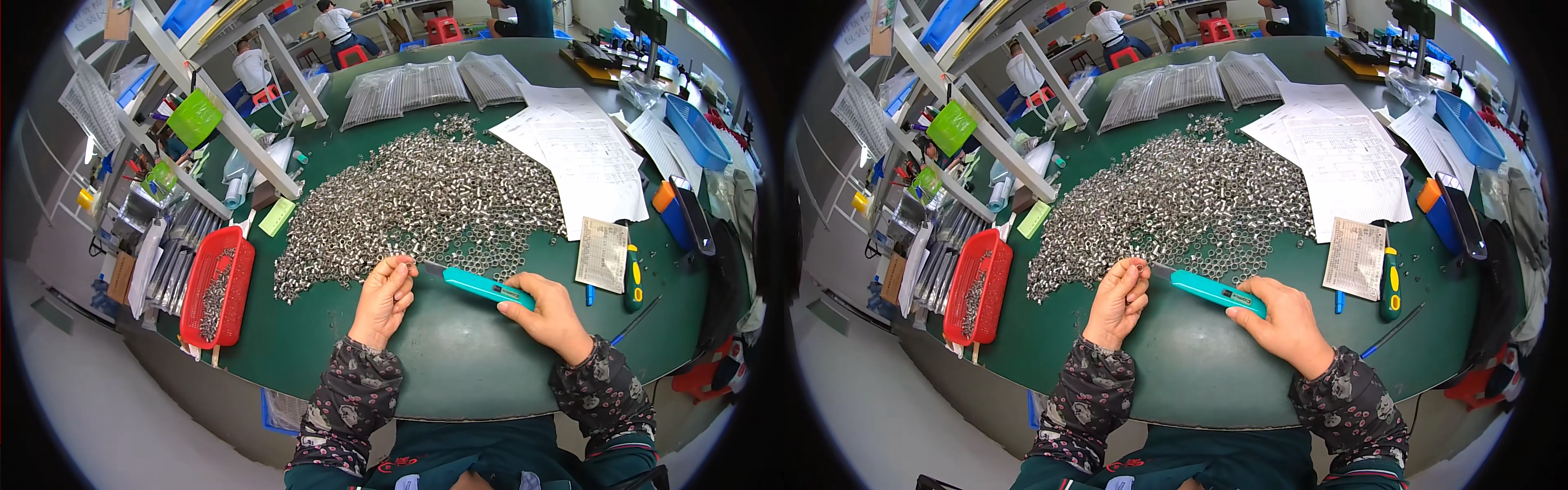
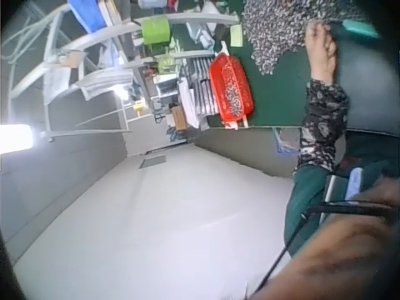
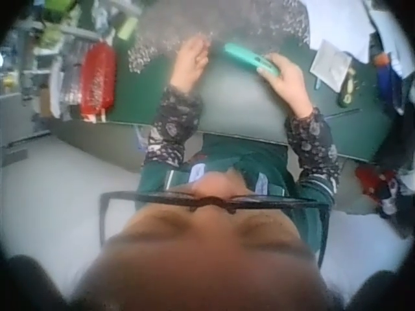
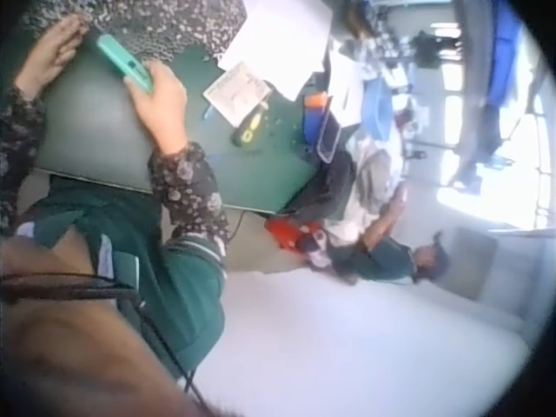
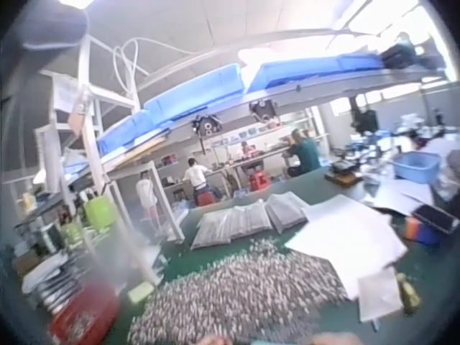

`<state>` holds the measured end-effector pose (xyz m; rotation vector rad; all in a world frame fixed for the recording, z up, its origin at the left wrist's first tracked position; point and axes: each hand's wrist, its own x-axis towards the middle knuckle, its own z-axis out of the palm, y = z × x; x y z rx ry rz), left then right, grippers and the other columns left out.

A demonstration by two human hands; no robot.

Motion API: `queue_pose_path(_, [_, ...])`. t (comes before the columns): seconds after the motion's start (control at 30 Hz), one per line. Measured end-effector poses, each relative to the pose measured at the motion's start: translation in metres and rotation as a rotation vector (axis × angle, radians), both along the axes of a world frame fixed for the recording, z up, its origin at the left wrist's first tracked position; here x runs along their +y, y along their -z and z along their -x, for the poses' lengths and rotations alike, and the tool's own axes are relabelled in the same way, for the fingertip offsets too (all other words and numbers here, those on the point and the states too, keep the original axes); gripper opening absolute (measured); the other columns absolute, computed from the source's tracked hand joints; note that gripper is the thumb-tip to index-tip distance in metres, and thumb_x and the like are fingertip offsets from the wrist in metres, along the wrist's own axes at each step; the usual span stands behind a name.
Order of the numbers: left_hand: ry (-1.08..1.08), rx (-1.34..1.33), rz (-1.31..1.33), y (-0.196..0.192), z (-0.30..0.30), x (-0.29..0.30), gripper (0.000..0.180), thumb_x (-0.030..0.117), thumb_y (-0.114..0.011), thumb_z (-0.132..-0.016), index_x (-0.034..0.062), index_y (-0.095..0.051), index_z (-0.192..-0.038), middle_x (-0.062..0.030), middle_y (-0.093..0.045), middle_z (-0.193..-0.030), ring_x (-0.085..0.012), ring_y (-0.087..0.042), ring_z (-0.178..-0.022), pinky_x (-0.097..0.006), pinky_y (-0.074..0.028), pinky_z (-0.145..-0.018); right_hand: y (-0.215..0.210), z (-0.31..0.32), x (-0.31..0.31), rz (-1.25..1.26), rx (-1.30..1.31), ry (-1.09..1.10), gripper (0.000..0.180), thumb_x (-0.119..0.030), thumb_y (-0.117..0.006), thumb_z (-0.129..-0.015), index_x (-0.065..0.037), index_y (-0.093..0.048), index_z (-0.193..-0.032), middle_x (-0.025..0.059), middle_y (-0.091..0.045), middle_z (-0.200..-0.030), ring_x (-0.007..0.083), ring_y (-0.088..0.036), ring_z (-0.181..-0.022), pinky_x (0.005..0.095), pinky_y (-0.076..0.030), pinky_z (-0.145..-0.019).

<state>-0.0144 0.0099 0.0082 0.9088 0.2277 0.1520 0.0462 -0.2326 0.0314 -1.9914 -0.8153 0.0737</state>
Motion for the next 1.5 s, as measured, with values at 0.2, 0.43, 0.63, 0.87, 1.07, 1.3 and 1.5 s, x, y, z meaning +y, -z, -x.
queue_pose_path(0.2, [0.063,-0.024,0.034,0.002,0.001,0.000,0.012,0.015,-0.050,-0.087,0.0045,-0.053,-0.092,-0.0014,-0.049,-0.076,-0.0018,-0.032,-0.048,-0.014,-0.024,-0.037,0.002,0.000,0.000,-0.001,0.038,-0.042,0.029,-0.028,-0.062,-0.073,-0.003,-0.059,-0.088,0.0125,-0.059,-0.076,0.0295,-0.057,-0.067,0.0356,-0.044,-0.059])
queue_pose_path(0.43, [0.038,-0.015,-0.086,-0.004,0.000,-0.006,0.017,0.014,-0.047,-0.088,0.0020,-0.053,-0.099,-0.0012,-0.050,-0.078,-0.0014,-0.032,-0.048,-0.014,-0.024,-0.037,0.001,0.000,0.000,0.042,0.082,-0.042,0.029,-0.028,-0.062,-0.073,-0.004,-0.060,-0.089,0.0133,-0.059,-0.075,0.0292,-0.057,-0.067,0.0355,-0.044,-0.058])
queue_pose_path(0.63, [0.007,0.016,-0.169,-0.004,0.001,-0.008,0.020,0.013,-0.046,-0.089,-0.0005,-0.053,-0.102,-0.0012,-0.050,-0.079,-0.0011,-0.033,-0.048,-0.014,-0.025,-0.037,-0.002,0.001,-0.001,0.071,0.142,-0.047,0.029,-0.029,-0.061,-0.074,-0.005,-0.061,-0.088,0.0136,-0.060,-0.072,0.0295,-0.057,-0.065,0.0354,-0.044,-0.058])
queue_pose_path(0.87, [0.005,0.043,-0.224,-0.001,0.002,-0.011,0.020,0.015,-0.047,-0.089,-0.0008,-0.055,-0.097,0.0003,-0.048,-0.071,-0.0015,-0.031,-0.047,-0.014,-0.024,-0.038,-0.001,0.000,0.000,0.105,0.230,-0.080,0.028,-0.030,-0.061,-0.074,-0.005,-0.062,-0.088,0.0131,-0.060,-0.072,0.0292,-0.057,-0.063,0.0357,-0.044,-0.057])
queue_pose_path(1.07, [-0.012,0.096,-0.220,-0.003,0.002,-0.013,0.020,0.017,-0.047,-0.089,-0.0011,-0.055,-0.092,0.0005,-0.047,-0.066,-0.0016,-0.031,-0.047,-0.015,-0.024,-0.037,-0.010,0.013,0.003,0.114,-0.370,0.065,0.025,-0.019,-0.066,-0.069,-0.003,-0.059,-0.087,0.0118,-0.054,-0.069,0.0289,-0.054,-0.057,0.0344,-0.042,-0.051])
queue_pose_path(1.3, [-0.058,0.135,-0.084,-0.005,0.003,-0.009,0.023,0.019,-0.045,-0.090,-0.0018,-0.055,-0.093,-0.0017,-0.049,-0.072,-0.0017,-0.031,-0.046,-0.014,-0.024,-0.036,-0.002,0.005,0.003,-0.068,-0.296,0.146,0.024,-0.020,-0.065,-0.070,-0.005,-0.058,-0.087,0.0101,-0.054,-0.068,0.0284,-0.054,-0.057,0.0350,-0.041,-0.049])
queue_pose_path(1.5, [-0.056,0.143,-0.094,-0.007,0.001,-0.010,0.025,0.018,-0.044,-0.090,-0.0025,-0.054,-0.099,-0.0017,-0.049,-0.073,-0.0019,-0.032,-0.047,-0.014,-0.024,-0.036,0.000,0.004,0.002,-0.015,-0.278,0.105,0.025,-0.022,-0.065,-0.070,-0.005,-0.059,-0.087,0.0099,-0.055,-0.069,0.0289,-0.054,-0.058,0.0369,-0.042,-0.051])
